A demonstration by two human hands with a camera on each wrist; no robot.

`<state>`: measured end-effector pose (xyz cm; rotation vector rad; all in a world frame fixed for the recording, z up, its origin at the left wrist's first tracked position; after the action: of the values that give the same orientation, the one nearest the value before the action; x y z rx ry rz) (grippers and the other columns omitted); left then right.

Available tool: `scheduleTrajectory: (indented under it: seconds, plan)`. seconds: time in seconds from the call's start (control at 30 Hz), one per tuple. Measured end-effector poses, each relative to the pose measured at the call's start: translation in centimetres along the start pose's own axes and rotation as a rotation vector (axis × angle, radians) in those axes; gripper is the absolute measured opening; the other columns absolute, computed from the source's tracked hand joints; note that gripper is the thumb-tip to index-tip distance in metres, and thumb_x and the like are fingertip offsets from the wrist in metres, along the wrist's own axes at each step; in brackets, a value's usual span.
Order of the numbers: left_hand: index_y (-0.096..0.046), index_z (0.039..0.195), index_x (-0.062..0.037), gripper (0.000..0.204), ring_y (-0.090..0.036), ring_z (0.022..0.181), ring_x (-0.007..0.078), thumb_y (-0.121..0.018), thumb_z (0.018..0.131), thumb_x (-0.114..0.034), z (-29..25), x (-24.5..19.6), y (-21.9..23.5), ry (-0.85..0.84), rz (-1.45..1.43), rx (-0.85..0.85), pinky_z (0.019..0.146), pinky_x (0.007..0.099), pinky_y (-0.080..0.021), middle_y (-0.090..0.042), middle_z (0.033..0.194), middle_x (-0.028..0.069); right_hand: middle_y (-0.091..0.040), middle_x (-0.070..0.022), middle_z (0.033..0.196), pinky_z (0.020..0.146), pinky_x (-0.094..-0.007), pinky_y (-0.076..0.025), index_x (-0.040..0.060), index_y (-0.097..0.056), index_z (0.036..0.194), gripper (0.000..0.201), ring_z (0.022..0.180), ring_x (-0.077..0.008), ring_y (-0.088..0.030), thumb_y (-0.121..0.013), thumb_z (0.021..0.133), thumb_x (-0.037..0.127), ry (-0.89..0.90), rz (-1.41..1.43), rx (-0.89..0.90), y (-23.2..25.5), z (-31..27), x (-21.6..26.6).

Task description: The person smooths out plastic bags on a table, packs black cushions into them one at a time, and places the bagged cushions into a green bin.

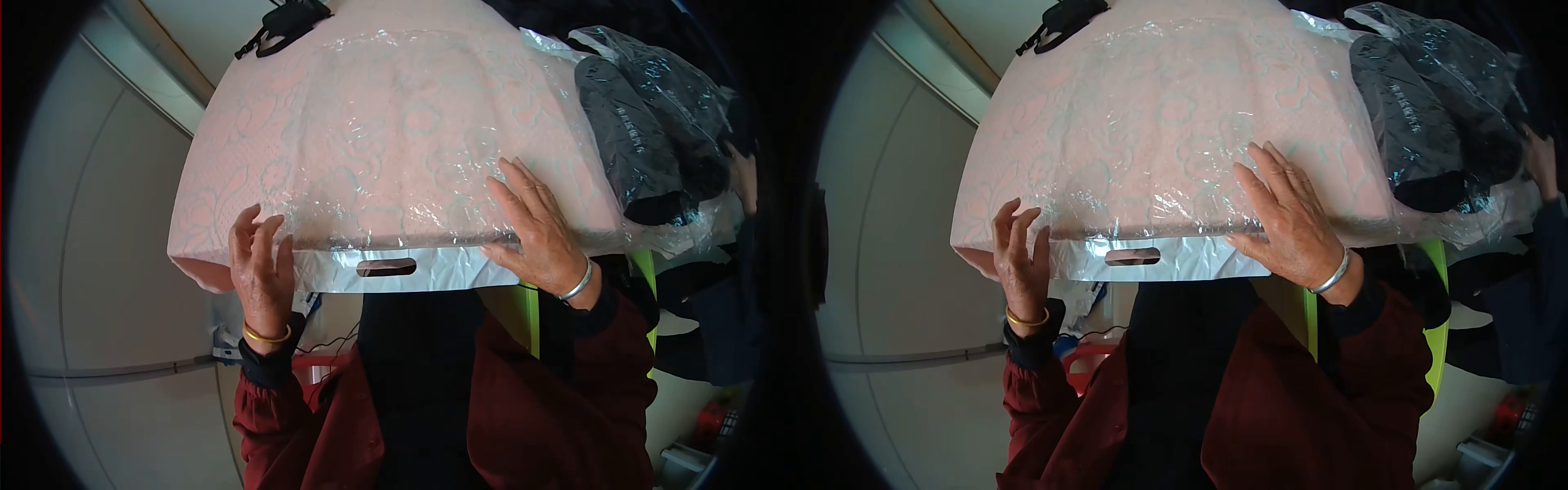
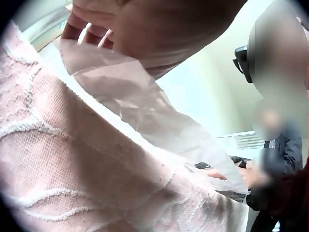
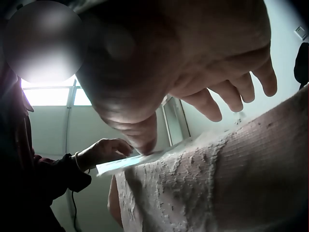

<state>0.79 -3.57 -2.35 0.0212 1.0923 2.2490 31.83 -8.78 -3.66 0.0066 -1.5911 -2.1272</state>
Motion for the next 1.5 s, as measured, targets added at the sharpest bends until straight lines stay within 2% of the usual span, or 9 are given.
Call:
scheduleTrajectory:
  seconds: [0.2,0.3,0.4,0.47,0.73,0.9,1.07,1.37,1.5]
  plan:
    - [-0.053,0.136,-0.0044,0.072,-0.045,0.135,0.036,-0.081,0.07,-0.016,0.6,-10.6,-5.3,-0.24,-0.178,0.402,0.112,0.0491,-0.037,-0.047,0.143,0.0198,-0.032,-0.0243,0.153,0.117,-0.0489,-0.027,-0.0059,-0.04,0.143,0.087,0.144,-0.041,-0.029,-0.081,0.071,0.021,0.067,0.014,0.034,-2.3,2.3,3.6]
    - [-0.044,0.143,-0.0017,0.087,-0.04,0.14,0.0345,-0.082,0.066,-0.013,1.0,-13.7,-9.9,-0.336,-0.22,0.386,0.117,0.0499,-0.028,-0.043,0.15,0.0169,-0.031,-0.0243,0.154,0.117,-0.0491,-0.027,-0.0072,-0.037,0.144,0.092,0.145,-0.0404,-0.028,-0.082,0.068,0.021,0.061,0.019,0.059,-4.3,3.4,3.6]
    - [-0.043,0.144,0.0004,0.074,-0.04,0.141,0.0319,-0.07,0.077,-0.015,1.8,-10.5,-12.3,-0.388,0.116,0.394,0.116,0.0503,-0.031,-0.041,0.152,0.0164,-0.03,-0.024,0.155,0.118,-0.0499,-0.025,-0.0089,-0.033,0.146,0.099,0.146,-0.0397,-0.027,-0.083,0.067,0.023,-0.008,-0.098,0.064,-4.4,3.4,1.2]
    - [-0.042,0.145,-0.0009,0.074,-0.039,0.142,0.0313,-0.069,0.077,-0.013,2.4,-7.9,-11.3,-0.264,0.031,0.506,0.117,0.0495,-0.03,-0.04,0.154,0.0161,-0.03,-0.024,0.156,0.118,-0.0498,-0.024,-0.0086,-0.032,0.146,0.1,0.146,-0.0396,-0.027,-0.083,0.067,0.024,-0.023,-0.14,0.086,-4.2,2.7,-0.3]
    - [-0.039,0.146,0.0021,0.092,-0.039,0.142,0.0346,-0.081,0.071,-0.031,2.9,1.0,-8.2,-0.163,0.181,0.467,0.117,0.0501,-0.028,-0.042,0.151,0.0195,-0.029,-0.0236,0.156,0.12,-0.0521,-0.02,-0.0063,-0.028,0.149,0.106,0.147,-0.0385,-0.028,-0.085,0.065,0.025,-0.092,-0.174,0.103,-3.8,2.4,-2.3]
    - [-0.037,0.147,0.003,0.101,-0.04,0.14,0.0383,-0.081,0.071,-0.048,2.8,1.1,-7.9,-0.183,0.225,0.443,0.116,0.0511,-0.029,-0.043,0.149,0.0227,-0.028,-0.0231,0.157,0.119,-0.0549,-0.018,-0.0053,-0.026,0.15,0.108,0.147,-0.0381,-0.026,-0.086,0.065,0.026,-0.134,-0.162,0.093,-3.5,2.2,-2.4]
    - [-0.033,0.149,0.0023,0.101,-0.036,0.143,0.0368,-0.084,0.069,-0.034,1.3,0.7,-6.9,-0.183,0.179,0.421,0.117,0.0509,-0.026,-0.039,0.152,0.0215,-0.026,-0.0226,0.158,0.118,-0.0563,-0.018,-0.0054,-0.025,0.15,0.111,0.148,-0.0384,-0.024,-0.087,0.065,0.027,-0.107,-0.187,0.072,-3.1,0.9,-2.2]
    - [-0.032,0.149,0.0022,0.109,-0.032,0.144,0.0388,-0.086,0.066,-0.043,-4.3,-1.9,-3.0,-0.103,0.118,0.498,0.118,0.0529,-0.023,-0.034,0.154,0.0237,-0.025,-0.0258,0.157,0.118,-0.0561,-0.018,-0.0059,-0.024,0.15,0.109,0.148,-0.0397,-0.023,-0.084,0.068,0.031,-0.138,-0.155,0.165,-0.7,-5.0,0.6]
    - [-0.031,0.149,0.0042,0.109,-0.03,0.144,0.0406,-0.082,0.069,-0.049,-2.5,-4.5,-2.1,-0.172,0.032,0.53,0.117,0.0562,-0.023,-0.033,0.154,0.0244,-0.026,-0.0273,0.156,0.119,-0.054,-0.018,-0.0062,-0.024,0.15,0.106,0.147,-0.0401,-0.024,-0.082,0.071,0.034,-0.04,-0.013,-0.021,2.1,-3.0,1.8]
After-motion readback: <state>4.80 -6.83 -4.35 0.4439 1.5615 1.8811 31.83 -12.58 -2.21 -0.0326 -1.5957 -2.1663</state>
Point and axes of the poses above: each hand's wrist, its own z-axis towards the middle knuckle, its own y-axis out of the back of the hand, x = y × z, the point moved 9 cm from there along z, towards the middle knuckle
